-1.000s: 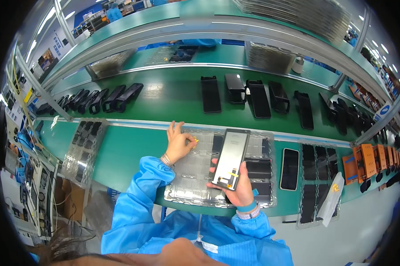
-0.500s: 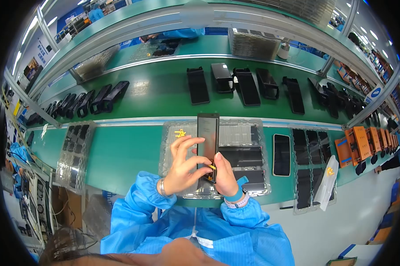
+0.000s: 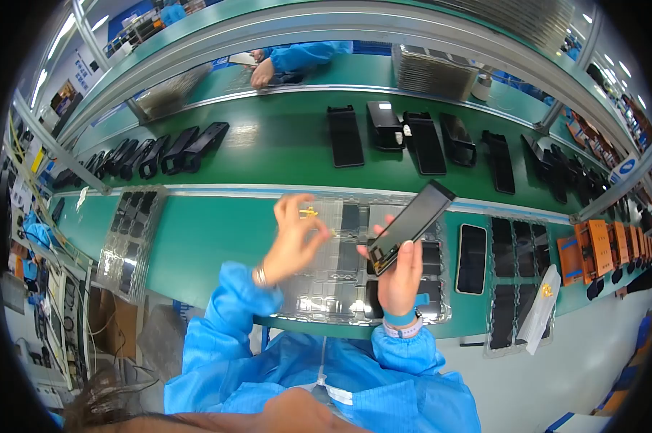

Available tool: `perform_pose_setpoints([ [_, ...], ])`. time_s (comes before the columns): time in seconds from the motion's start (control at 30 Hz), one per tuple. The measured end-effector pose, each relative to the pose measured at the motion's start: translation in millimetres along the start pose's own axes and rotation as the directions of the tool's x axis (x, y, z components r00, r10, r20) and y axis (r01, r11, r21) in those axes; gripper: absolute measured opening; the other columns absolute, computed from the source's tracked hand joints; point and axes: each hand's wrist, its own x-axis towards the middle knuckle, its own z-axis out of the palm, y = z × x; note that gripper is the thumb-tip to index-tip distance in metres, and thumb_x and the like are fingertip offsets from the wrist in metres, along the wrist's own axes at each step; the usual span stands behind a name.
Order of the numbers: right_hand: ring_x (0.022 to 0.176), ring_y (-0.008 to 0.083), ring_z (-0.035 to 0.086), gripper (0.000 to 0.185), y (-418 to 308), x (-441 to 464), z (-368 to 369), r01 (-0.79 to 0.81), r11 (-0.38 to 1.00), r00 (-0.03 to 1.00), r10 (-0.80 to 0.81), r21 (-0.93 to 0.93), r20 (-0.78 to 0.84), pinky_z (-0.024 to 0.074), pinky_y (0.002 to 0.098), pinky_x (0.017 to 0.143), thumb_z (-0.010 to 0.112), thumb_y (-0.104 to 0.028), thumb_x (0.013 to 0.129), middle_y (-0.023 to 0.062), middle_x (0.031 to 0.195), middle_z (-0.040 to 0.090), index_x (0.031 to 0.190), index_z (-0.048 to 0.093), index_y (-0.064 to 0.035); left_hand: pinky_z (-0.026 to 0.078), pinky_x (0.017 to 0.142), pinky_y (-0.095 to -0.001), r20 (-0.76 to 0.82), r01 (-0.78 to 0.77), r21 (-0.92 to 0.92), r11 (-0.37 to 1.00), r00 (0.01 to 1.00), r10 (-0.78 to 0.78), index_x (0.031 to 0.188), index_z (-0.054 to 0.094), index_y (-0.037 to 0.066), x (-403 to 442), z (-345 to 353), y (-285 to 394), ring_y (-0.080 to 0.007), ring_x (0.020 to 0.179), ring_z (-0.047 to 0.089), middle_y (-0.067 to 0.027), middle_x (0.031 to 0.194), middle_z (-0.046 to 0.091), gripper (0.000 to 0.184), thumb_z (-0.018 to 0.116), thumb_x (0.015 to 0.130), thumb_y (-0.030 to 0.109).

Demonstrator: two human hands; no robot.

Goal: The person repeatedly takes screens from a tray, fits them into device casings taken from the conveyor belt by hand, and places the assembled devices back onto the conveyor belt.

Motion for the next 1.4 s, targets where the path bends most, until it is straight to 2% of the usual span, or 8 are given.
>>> perform_pose_setpoints([
  [0.13, 0.128, 0.0299, 0.043, 0.05, -7.8, -3.3, 6.1, 0.025, 0.998, 0.994, -0.031, 0.058, 0.107, 0.0527, 0.0501, 0.09, 0.045, -0.021, 0.099, 0.0178, 0.144, 0.034, 0.144, 0.028, -0.0056, 0.019, 0.106, -0.0565, 0.152, 0.239, 0.252, 0.938, 0.947, -0.282, 0.088, 0.063, 0.008, 2.7, 30.5, -89.5, -0.0443, 0.124, 0.028, -0.0218, 0.13, 0.041, 0.031, 0.079, 0.068, 0.027],
  [0.43, 0.134, 0.0335, 0.035, 0.07, -7.3, -1.2, -15.4, 0.117, 0.992, 0.958, -0.125, 0.046, 0.26, 0.04, 0.0543, 0.104, 0.07, -0.008, 0.079, 0.0194, 0.146, 0.031, 0.14, 0.036, -0.0056, 0.035, 0.095, -0.0501, -0.39, 0.505, 0.345, 0.791, 0.844, -0.368, 0.116, 0.056, 0.007, 21.4, -23.1, -218.0, -0.0402, 0.111, 0.04, -0.0242, 0.123, 0.043, 0.056, 0.073, 0.075, 0.04],
  [0.73, 0.119, 0.0334, 0.049, 0.09, -11.0, -4.0, -22.1, -0.115, 0.928, 0.928, -0.026, 0.353, 0.372, 0.0567, 0.055, 0.075, 0.064, -0.057, 0.079, 0.0155, 0.143, 0.034, 0.146, 0.024, -0.012, 0.038, 0.096, -0.052, -0.623, 0.9, 0.343, 0.269, 0.432, -0.652, 0.119, 0.062, 0.02, 3.9, -115.2, -338.7, -0.0402, 0.119, 0.04, -0.0217, 0.141, 0.033, 0.064, 0.075, 0.066, 0.055],
  [0.87, 0.116, 0.0379, 0.053, 0.089, -13.9, -3.8, -19.8, -0.232, 0.94, 0.928, 0.138, 0.249, 0.345, 0.0606, 0.051, 0.067, 0.047, -0.066, 0.084, 0.0216, 0.141, 0.036, 0.147, 0.02, -0.0096, 0.039, 0.096, -0.0466, -0.534, 0.852, 0.284, 0.441, 0.522, -0.665, 0.081, 0.07, 0.01, -6.9, -115.3, -339.4, -0.0364, 0.11, 0.049, -0.0211, 0.121, 0.049, 0.042, 0.082, 0.061, 0.045],
  [1.07, 0.129, 0.0423, 0.039, 0.081, -4.1, -3.7, 4.4, -0.125, 0.972, 0.939, 0.051, 0.198, 0.341, 0.0542, 0.0572, 0.085, 0.074, -0.03, 0.081, 0.0236, 0.148, 0.026, 0.144, 0.028, -0.0057, 0.046, 0.087, -0.0374, -0.734, 0.275, -0.246, 0.929, 0.574, -0.364, 0.119, 0.048, 0.008, 27.5, -104.7, -233.9, -0.0271, 0.098, 0.053, -0.0136, 0.112, 0.05, 0.057, 0.075, 0.068, 0.011],
  [1.2, 0.132, 0.0396, 0.038, 0.079, 7.7, -9.8, 14.4, 0.031, 0.996, 0.952, -0.055, 0.081, 0.301, 0.0507, 0.0594, 0.09, 0.073, -0.024, 0.082, 0.0222, 0.149, 0.024, 0.143, 0.028, -0.0061, 0.049, 0.081, -0.0351, -0.541, -0.327, -0.841, 0.431, 0.528, -0.655, 0.135, 0.035, 0.008, 52.8, -112.8, -131.1, -0.0236, 0.086, 0.059, -0.0109, 0.101, 0.056, 0.059, 0.055, 0.079, 0.003],
  [1.3, 0.131, 0.0385, 0.038, 0.073, 17.8, -14.2, 19.5, 0.143, 0.99, 0.959, -0.137, -0.005, 0.249, 0.0509, 0.0573, 0.09, 0.072, -0.024, 0.083, 0.0211, 0.149, 0.024, 0.141, 0.032, -0.006, 0.047, 0.093, -0.0502, -0.128, -0.272, -0.958, -0.09, 0.688, -0.715, 0.117, 0.053, -0.004, 46.9, -107.1, -94.2, -0.0418, 0.103, 0.059, -0.0253, 0.109, 0.06, 0.046, 0.049, 0.083, 0.027],
  [1.4, 0.129, 0.0367, 0.041, 0.071, 20.9, -19.3, 35.6, 0.223, 0.971, 0.965, -0.209, -0.082, 0.158, 0.0522, 0.0544, 0.09, 0.072, -0.024, 0.083, 0.0193, 0.148, 0.027, 0.14, 0.034, -0.0044, 0.046, 0.094, -0.0542, -0.001, -0.141, -0.977, -0.162, 0.755, -0.655, 0.121, 0.051, -0.006, 46.9, -88.5, -54.5, -0.0474, 0.109, 0.054, -0.0293, 0.117, 0.055, 0.058, 0.044, 0.085, 0.039],
])
